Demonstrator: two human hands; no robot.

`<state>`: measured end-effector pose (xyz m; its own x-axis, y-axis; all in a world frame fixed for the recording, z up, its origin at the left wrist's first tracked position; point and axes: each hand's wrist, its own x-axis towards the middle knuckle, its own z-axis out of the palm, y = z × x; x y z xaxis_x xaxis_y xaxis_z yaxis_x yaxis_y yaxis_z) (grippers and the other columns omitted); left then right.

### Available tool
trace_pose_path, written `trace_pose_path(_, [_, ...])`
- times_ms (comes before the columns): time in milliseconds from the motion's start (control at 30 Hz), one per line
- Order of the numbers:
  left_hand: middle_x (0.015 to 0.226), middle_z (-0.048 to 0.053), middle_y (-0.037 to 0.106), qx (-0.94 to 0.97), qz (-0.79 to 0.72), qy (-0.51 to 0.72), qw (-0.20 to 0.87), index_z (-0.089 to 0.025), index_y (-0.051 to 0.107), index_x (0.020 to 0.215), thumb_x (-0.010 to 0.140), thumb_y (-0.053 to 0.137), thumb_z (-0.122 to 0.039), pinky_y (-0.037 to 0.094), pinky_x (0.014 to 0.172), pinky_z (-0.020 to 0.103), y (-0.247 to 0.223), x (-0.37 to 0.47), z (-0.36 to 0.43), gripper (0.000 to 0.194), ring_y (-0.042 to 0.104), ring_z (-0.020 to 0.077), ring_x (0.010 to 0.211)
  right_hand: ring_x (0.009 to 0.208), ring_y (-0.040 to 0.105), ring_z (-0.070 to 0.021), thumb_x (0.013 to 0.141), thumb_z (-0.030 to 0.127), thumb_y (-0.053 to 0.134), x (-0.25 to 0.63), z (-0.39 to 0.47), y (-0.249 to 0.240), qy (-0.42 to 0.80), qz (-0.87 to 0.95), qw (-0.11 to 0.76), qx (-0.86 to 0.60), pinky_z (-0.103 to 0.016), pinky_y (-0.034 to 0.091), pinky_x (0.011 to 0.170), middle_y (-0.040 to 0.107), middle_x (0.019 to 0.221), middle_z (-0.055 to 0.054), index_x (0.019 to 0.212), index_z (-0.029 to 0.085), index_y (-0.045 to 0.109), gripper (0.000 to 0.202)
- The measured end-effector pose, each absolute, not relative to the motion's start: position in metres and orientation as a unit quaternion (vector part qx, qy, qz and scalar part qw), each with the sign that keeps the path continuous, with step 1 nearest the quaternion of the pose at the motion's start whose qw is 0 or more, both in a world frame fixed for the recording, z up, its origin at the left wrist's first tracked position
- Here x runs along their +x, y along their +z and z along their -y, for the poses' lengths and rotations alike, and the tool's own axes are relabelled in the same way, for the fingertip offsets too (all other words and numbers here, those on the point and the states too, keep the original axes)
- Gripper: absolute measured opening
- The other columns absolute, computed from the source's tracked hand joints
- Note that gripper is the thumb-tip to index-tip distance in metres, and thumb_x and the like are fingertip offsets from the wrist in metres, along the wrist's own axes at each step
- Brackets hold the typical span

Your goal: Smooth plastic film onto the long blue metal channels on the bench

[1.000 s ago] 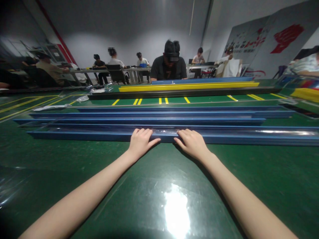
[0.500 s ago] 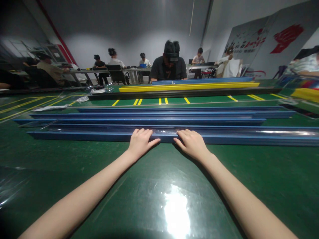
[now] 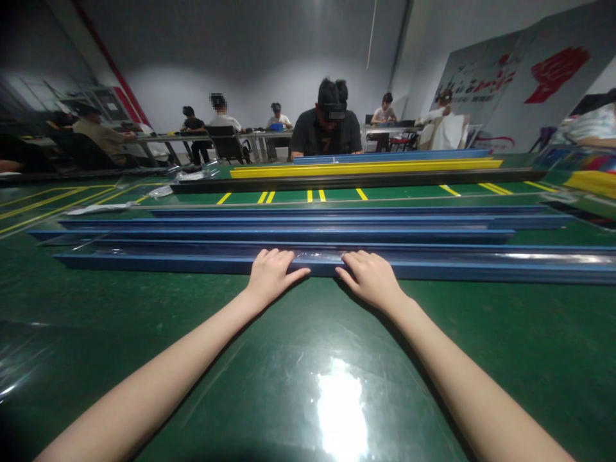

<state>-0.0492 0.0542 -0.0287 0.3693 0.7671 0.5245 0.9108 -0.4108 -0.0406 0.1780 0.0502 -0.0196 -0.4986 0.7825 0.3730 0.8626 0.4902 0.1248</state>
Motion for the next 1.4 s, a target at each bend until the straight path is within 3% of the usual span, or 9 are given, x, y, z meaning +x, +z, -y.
trace_pose_path(633, [0.074,0.005,0.064,-0.809,0.511,-0.221,0.189,-0.017,0.057,0.074,0.080,0.045,-0.056,0.030,0.067,0.032,-0.0295,-0.0494,-0.0543,0.041,0.054,0.0199,0.073,0.087,0.057,-0.0192,0.089,0.040,0.032,0.1775,-0.0489,-0.0182,-0.145,0.855,0.140,-0.477,-0.029,0.038,0.072,0.065,0.098,-0.009,0.098,0.017,0.059,0.037])
trace_pose_path(1400, [0.077,0.006,0.063,-0.806,0.503,-0.228,0.214,-0.016,0.060,0.079,0.082,0.043,-0.052,0.032,0.067,0.033,-0.0322,-0.0484,-0.0525,0.040,0.053,0.0204,0.073,0.089,0.057,-0.0193,0.089,0.039,0.031,0.1776,-0.0487,-0.0211,-0.142,0.854,0.146,-0.478,-0.030,0.040,0.074,0.064,0.100,-0.009,0.102,0.016,0.058,0.038])
